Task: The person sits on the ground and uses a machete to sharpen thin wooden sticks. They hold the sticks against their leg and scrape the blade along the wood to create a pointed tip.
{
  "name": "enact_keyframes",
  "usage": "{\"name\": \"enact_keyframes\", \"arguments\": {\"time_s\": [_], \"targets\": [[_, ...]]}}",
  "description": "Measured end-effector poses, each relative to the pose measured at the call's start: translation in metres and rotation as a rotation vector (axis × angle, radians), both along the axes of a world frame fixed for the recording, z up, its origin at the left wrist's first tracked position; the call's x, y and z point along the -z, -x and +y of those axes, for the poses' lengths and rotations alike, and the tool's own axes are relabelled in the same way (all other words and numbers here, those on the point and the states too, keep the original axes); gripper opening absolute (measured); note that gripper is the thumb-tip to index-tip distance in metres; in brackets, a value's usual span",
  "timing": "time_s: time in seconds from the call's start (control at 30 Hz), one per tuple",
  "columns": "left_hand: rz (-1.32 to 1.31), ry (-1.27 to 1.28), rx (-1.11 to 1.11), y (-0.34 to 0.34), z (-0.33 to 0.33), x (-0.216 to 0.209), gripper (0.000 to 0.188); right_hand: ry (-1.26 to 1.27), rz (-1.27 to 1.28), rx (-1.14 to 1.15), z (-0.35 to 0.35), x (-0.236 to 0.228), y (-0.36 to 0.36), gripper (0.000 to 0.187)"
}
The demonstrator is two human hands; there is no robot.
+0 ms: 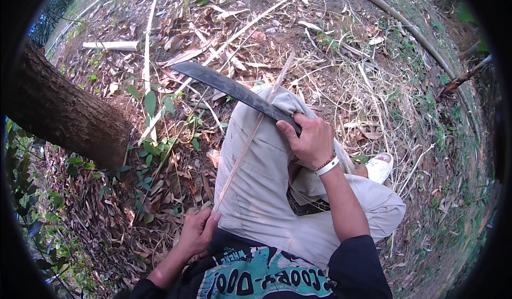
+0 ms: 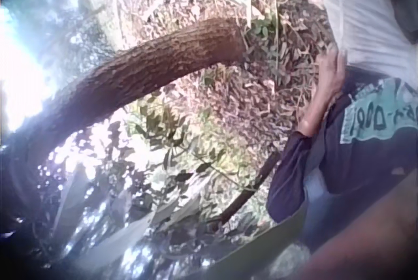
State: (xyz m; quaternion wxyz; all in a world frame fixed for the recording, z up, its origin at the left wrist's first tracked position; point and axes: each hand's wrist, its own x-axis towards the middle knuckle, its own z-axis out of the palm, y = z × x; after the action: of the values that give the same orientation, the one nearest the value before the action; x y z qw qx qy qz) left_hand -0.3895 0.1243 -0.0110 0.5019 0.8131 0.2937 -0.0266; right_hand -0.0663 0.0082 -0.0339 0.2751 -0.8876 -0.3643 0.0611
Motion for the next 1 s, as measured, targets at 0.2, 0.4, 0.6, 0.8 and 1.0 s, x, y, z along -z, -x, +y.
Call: {"name": "enact_keyframes", "arguments": {"time_s": [0.2,0.4,0.6,0.8,1.0], "targets": [[0.141,-0.045,-0.043,0.072,-0.006,-0.025,0.029,-0.026,0.02,0.025,-0.003,-0.006,-0.002,0.064],[-0.048,-0.012,0.042,-0.1,0.018,-0.03,0.034,0.013,-0.018,-0.09,-0.012,-0.012,0.01,0.067],[-0.06,0.115,0.074,-0.206,0.035,-0.027,0.034,-0.024,0.018,-0.135,-0.01,-0.013,0.0,0.068],[-0.006,0.173,0.132,-0.161,0.026,-0.008,0.038,0.051,0.08,-0.055,-0.01,-0.007,-0.007,0.067],[-0.009,0.042,0.054,-0.138,0.013,-0.016,0.034,0.08,0.042,-0.205,-0.012,-0.016,0.0,0.065]]}}
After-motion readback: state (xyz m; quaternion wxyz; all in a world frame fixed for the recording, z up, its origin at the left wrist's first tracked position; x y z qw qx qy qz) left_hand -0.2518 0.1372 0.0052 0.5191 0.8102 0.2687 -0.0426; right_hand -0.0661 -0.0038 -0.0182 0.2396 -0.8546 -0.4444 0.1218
